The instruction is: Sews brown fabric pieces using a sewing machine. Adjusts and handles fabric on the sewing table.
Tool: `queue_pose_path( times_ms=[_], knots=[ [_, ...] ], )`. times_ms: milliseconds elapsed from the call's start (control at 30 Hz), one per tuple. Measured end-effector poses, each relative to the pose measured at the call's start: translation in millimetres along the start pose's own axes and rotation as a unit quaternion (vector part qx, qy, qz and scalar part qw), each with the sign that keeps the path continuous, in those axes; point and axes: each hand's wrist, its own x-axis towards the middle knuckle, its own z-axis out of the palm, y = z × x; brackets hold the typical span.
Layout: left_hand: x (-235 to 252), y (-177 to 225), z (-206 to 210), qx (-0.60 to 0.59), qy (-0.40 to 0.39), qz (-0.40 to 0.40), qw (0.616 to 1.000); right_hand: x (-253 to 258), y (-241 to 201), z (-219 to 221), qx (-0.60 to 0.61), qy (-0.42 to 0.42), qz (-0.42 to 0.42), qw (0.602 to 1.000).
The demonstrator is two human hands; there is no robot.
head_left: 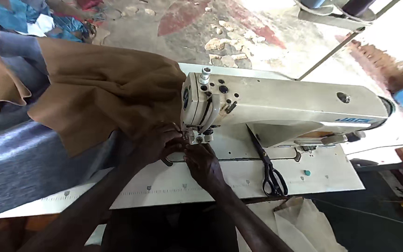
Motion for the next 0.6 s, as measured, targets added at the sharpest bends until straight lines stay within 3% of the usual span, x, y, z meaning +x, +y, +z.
queue_pose_path(
  times_ms=[200, 300, 433, 600],
  knots=[
    [12.0, -8.3, -4.5, 0.015, 0.000, 0.020, 1.000, -15.4, 3.3, -15.6, 0.036, -0.036, 0.006, 0.999],
    [16.6, -12.9, -4.3, 0.013, -0.008, 0.021, 1.000, -38.5, 27.1, -54.8, 0.030, 0.069, 0.034, 0.997],
    [23.2, -19.4, -6.7, 0.010, -0.006, 0.036, 0.999, -77.0, 97.5, -132.3, -0.131, 0.228, 0.081, 0.961],
    [35.3, -30.7, -8.1, 0.013, -0.016, 0.030, 0.999, -104.5, 157.7, -174.6, -0.223, 0.202, 0.099, 0.948]
  ],
)
